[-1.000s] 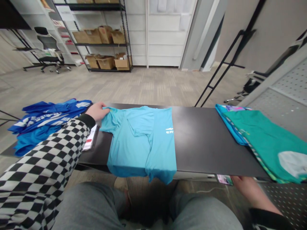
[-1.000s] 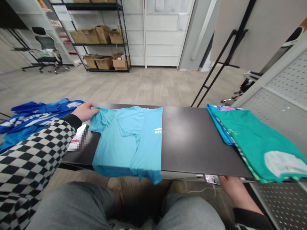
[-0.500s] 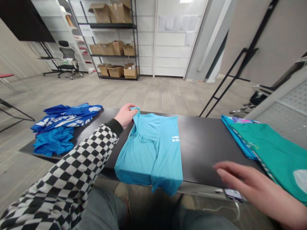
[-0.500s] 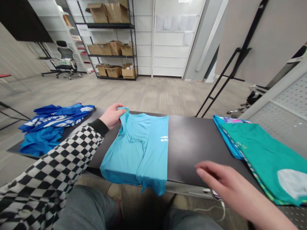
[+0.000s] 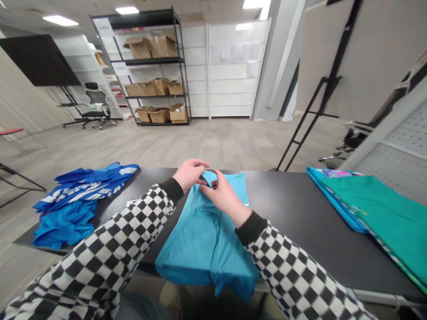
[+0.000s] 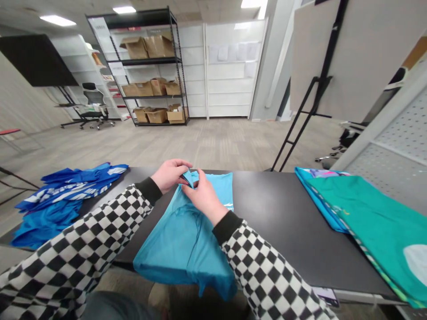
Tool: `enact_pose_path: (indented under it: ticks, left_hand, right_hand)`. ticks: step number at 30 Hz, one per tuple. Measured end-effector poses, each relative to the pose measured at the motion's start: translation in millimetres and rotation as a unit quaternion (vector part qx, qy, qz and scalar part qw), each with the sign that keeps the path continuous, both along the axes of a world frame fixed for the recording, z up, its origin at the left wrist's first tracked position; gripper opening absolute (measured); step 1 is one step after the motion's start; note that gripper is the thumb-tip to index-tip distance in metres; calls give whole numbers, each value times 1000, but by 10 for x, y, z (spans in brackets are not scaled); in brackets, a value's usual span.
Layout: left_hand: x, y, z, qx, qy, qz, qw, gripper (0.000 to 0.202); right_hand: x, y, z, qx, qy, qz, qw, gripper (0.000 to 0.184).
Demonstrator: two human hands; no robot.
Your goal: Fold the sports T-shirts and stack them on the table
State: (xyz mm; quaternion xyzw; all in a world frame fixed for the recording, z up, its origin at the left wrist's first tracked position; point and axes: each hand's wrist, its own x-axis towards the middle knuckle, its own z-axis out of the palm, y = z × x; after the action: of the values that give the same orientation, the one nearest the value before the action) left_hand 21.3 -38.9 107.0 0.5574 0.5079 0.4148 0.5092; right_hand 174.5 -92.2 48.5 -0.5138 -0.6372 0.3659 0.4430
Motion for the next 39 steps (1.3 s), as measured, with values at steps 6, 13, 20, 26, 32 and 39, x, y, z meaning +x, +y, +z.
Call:
enact_pose_path:
  ticks: [6, 13, 20, 26, 32, 39]
  left_hand:
    - [-266, 181, -150, 47, 31, -48, 997, 38]
    - [-615, 816, -551, 194, 343, -174, 902, 65]
    - [-491, 1009, -643, 241, 485, -264, 798, 37]
    - [-454, 1162, -643, 216, 544, -245, 773, 24]
    - [-382, 1323, -648, 187, 529, -216, 800, 8]
    - [-191, 1299, -634, 135, 482, -163, 850, 11]
  right_hand:
    - [-37, 54, -189, 48, -34, -16, 998, 29]
    - [2, 15, -348, 17, 116, -4, 993, 24]
    - [71, -39, -318, -44, 270, -25, 962, 34]
    - [369, -165, -359, -30, 315, -153, 936, 31]
    - [691, -110, -487, -111, 193, -207, 953, 23]
    - [822, -42, -364, -183, -37, -206, 961, 4]
